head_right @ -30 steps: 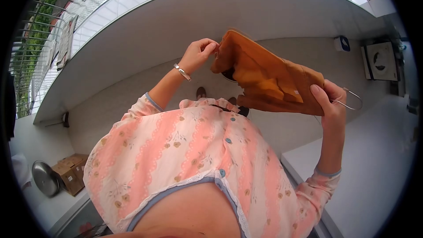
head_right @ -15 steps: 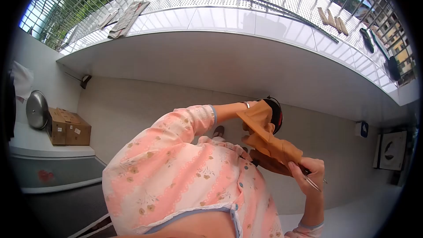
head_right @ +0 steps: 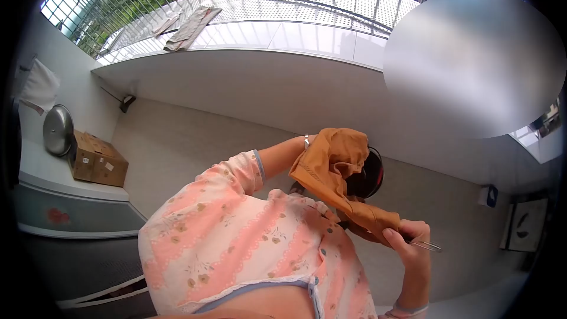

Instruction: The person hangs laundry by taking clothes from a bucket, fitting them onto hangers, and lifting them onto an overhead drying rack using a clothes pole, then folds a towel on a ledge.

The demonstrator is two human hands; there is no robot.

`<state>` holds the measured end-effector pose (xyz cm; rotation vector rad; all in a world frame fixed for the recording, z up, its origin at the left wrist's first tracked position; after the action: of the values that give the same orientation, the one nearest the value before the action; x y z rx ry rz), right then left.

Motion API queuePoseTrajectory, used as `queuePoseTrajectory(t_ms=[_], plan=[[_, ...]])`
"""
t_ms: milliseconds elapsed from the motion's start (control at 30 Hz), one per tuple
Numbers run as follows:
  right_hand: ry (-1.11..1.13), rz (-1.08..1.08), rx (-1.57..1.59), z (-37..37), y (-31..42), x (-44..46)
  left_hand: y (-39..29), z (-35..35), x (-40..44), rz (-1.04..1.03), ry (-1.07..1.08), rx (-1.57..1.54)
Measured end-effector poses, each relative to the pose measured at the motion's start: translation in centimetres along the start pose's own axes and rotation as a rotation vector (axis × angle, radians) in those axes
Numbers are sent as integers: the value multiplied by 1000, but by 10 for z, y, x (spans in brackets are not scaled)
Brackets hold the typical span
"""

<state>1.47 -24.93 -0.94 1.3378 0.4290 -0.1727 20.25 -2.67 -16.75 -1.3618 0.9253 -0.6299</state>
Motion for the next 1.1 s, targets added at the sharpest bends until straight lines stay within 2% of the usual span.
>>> queuePoseTrajectory(t_ms=[67,167,300,367,500,567,900,1000,1100], plan=[[20,13,-43,-2,6,-2,-8,8,3,-32,-39,-2],[86,201,-319,-16,23,2,-9,20,7,-44,-111,49],[55,210,-327,-17,1,16,6,25,4,-9,-166,62],[-15,186,-167,-23,2,14,15,26,-1,12,-185,51],[6,242,-247,-11,-12,17,36,24,-12,61,-214,-9],[44,189,-221,-8,-8,16,40,22,-12,73,-220,-26],[-41,108,-43,-1,-25,11,-18,38,5,-55,-240,5],[53,103,-99,2,-19,5,-20,46,-3,-54,-279,1],[140,164,-156,-6,-2,10,8,44,-18,-5,-334,-31]])
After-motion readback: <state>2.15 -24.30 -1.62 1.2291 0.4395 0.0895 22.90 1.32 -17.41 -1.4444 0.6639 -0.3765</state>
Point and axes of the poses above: each hand's wrist, its own x-axis towards the middle knuckle, its own z-axis out of the back of the hand, y = z × x, the point moved 1 cm from there along x, towards the middle knuckle, and after that the axes turned 14 degrees about -z, right-handed, at the moved point
